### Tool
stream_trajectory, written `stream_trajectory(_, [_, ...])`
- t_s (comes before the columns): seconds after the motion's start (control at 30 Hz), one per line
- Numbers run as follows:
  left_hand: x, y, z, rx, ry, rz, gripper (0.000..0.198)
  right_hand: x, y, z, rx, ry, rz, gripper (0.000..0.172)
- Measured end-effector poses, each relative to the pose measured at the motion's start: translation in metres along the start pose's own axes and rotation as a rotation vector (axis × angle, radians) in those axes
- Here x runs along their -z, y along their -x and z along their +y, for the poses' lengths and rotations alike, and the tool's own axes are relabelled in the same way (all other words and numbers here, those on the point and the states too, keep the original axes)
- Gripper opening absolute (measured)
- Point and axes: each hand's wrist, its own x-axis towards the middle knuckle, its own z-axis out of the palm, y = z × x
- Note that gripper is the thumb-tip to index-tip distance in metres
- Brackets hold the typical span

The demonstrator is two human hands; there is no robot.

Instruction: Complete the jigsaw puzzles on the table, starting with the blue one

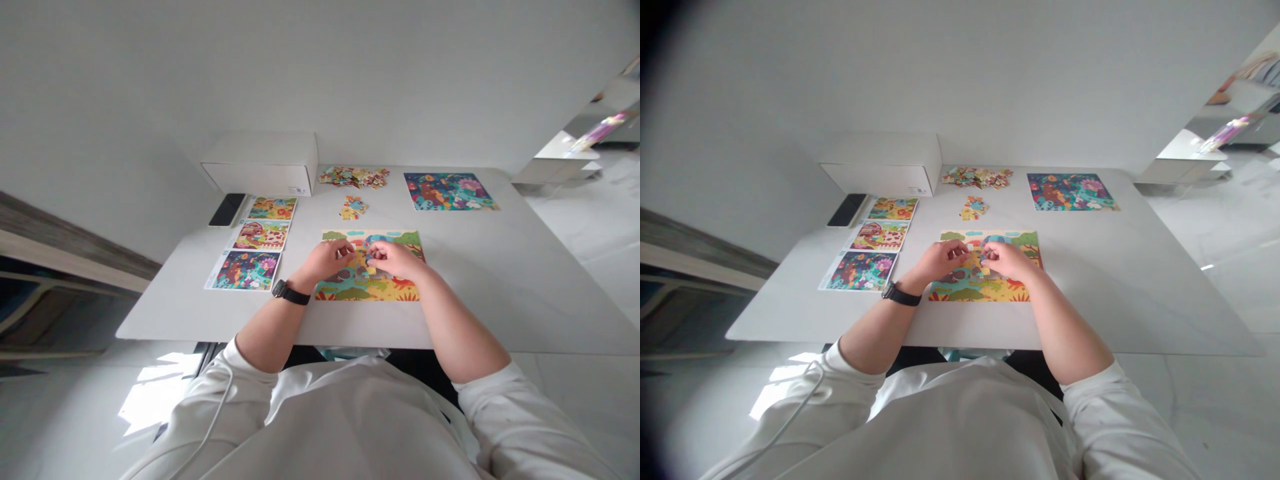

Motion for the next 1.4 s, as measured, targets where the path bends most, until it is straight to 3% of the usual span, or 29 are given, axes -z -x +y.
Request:
stream_trajectory(0.23, [0.000,0.001,0.000,-0.002,-0.040,-0.078,0.025,-0.001,0.001,-0.002,-0.042,0.155,-0.022,0.015])
stream_trajectory(0.73, [0.000,0.004,0.007,0.011,-0.133,-0.156,0.028,-0.002,0.008,-0.026,0.042,0.483,0.025,0.017])
stream_trajectory(1.17, [-0.003,0.003,0.003,-0.015,-0.199,-0.139,0.035,-0.006,0.007,-0.022,0.047,0.473,0.038,0.021])
stream_trajectory(1.4, [0.006,0.005,0.006,-0.091,-0.228,-0.230,0.039,-0.006,0.007,-0.023,0.025,0.500,0.030,0.025])
